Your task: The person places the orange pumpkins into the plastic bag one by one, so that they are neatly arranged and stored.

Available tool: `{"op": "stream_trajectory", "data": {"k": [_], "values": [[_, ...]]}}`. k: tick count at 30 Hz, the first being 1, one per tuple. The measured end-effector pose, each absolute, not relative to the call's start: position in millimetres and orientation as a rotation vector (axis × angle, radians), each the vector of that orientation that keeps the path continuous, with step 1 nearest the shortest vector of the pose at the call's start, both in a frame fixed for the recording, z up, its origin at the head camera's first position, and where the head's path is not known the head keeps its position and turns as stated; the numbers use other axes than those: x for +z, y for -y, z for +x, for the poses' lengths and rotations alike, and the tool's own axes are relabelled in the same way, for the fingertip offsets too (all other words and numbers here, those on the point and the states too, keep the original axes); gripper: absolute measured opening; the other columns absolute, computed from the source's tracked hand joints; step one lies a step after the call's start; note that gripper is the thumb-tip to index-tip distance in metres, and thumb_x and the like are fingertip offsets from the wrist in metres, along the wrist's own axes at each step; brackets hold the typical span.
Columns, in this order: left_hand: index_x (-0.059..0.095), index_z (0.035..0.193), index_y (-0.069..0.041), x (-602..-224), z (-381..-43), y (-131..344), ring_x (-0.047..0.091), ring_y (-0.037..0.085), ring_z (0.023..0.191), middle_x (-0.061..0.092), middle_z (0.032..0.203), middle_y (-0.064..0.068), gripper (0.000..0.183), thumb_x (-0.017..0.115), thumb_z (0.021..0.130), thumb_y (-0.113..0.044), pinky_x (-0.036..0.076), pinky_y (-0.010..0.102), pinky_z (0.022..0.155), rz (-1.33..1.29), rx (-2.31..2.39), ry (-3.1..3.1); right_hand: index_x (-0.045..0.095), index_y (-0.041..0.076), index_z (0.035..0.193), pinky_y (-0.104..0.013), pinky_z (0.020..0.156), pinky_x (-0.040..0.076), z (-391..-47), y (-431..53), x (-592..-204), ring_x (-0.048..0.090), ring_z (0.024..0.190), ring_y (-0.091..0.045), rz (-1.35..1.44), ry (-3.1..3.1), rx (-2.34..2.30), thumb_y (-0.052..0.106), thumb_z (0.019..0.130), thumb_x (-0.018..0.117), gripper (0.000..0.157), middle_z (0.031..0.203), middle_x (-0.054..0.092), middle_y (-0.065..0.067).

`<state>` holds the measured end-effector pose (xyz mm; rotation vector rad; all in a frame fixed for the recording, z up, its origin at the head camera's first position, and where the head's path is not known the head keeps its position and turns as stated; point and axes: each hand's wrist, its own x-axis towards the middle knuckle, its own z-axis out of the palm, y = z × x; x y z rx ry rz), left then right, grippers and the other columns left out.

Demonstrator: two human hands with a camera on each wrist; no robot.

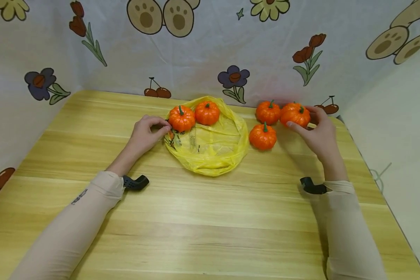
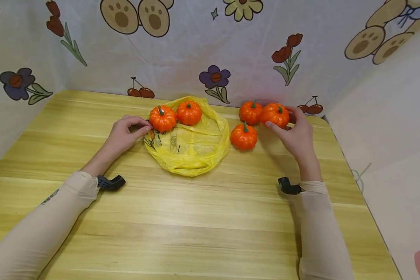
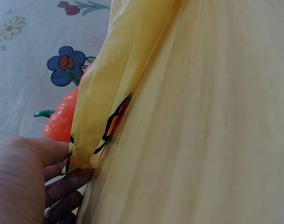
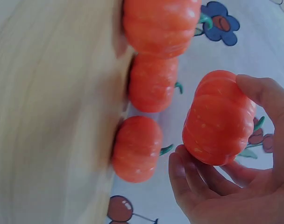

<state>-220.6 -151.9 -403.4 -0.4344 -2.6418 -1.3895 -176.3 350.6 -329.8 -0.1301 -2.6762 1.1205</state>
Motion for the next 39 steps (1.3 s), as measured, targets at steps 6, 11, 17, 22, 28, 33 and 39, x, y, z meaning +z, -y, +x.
{"op": "stream_trajectory", "data": {"k": [6, 11, 17, 22, 28, 33, 39], "values": [[0.08, 0.11, -0.008, -404, -220, 152, 0.051, 0.025, 0.1, 0.076, 0.113, 0.013, 0.019, 0.072, 0.102, -0.023, 0.036, 0.038, 0.086, -0.436, -1.395, 2.639, 0.047, 0.016, 0.154, -0.02, 0.096, 0.048, -176, -337, -319, 0.052, 0.125, -0.011, -0.095, 2.598, 1.191, 0.038, 0.092, 0.081, 0.074, 0.144, 0.056, -0.006], [0.08, 0.11, -0.008, -404, -220, 152, 0.049, 0.025, 0.098, 0.076, 0.113, 0.013, 0.019, 0.071, 0.102, -0.023, 0.036, 0.037, 0.085, -0.443, -1.395, 2.635, 0.047, 0.017, 0.156, -0.025, 0.102, 0.051, -177, -317, -307, 0.056, 0.125, -0.016, -0.053, 2.606, 1.202, 0.039, 0.092, 0.081, 0.075, 0.147, 0.057, -0.01], [0.08, 0.109, -0.008, -406, -221, 152, 0.049, 0.024, 0.097, 0.076, 0.111, 0.013, 0.019, 0.071, 0.102, -0.023, 0.036, 0.037, 0.084, -0.449, -1.395, 2.627, 0.047, 0.016, 0.155, -0.035, 0.11, 0.049, -181, -283, -302, 0.054, 0.13, -0.021, 0.011, 2.604, 1.268, 0.039, 0.093, 0.08, 0.074, 0.148, 0.057, -0.012], [0.08, 0.109, -0.008, -405, -221, 152, 0.049, 0.025, 0.096, 0.076, 0.111, 0.013, 0.018, 0.072, 0.102, -0.021, 0.036, 0.036, 0.084, -0.457, -1.395, 2.618, 0.048, 0.015, 0.154, -0.043, 0.113, 0.047, -185, -253, -306, 0.055, 0.131, -0.023, 0.122, 2.638, 1.292, 0.041, 0.091, 0.082, 0.076, 0.148, 0.057, -0.01], [0.08, 0.109, -0.007, -404, -221, 153, 0.05, 0.026, 0.097, 0.076, 0.112, 0.013, 0.018, 0.073, 0.101, -0.021, 0.036, 0.037, 0.084, -0.444, -1.401, 2.622, 0.051, 0.011, 0.15, -0.047, 0.112, 0.048, -189, -219, -313, 0.059, 0.131, -0.025, 0.285, 2.633, 1.317, 0.034, 0.089, 0.085, 0.074, 0.146, 0.06, -0.01], [0.08, 0.11, -0.006, -403, -220, 152, 0.051, 0.028, 0.1, 0.075, 0.112, 0.014, 0.02, 0.071, 0.102, -0.023, 0.036, 0.038, 0.085, -0.454, -1.395, 2.631, 0.051, 0.009, 0.148, -0.047, 0.11, 0.05, -187, -193, -318, 0.059, 0.131, -0.025, 0.394, 2.674, 1.317, 0.032, 0.087, 0.087, 0.075, 0.142, 0.062, -0.011], [0.08, 0.11, -0.007, -403, -221, 152, 0.05, 0.027, 0.099, 0.076, 0.113, 0.014, 0.021, 0.071, 0.103, -0.024, 0.036, 0.038, 0.085, -0.456, -1.383, 2.636, 0.047, 0.006, 0.151, -0.043, 0.107, 0.053, -183, -165, -330, 0.06, 0.13, -0.025, 0.525, 2.763, 1.281, 0.032, 0.088, 0.086, 0.078, 0.143, 0.062, -0.012]]}}
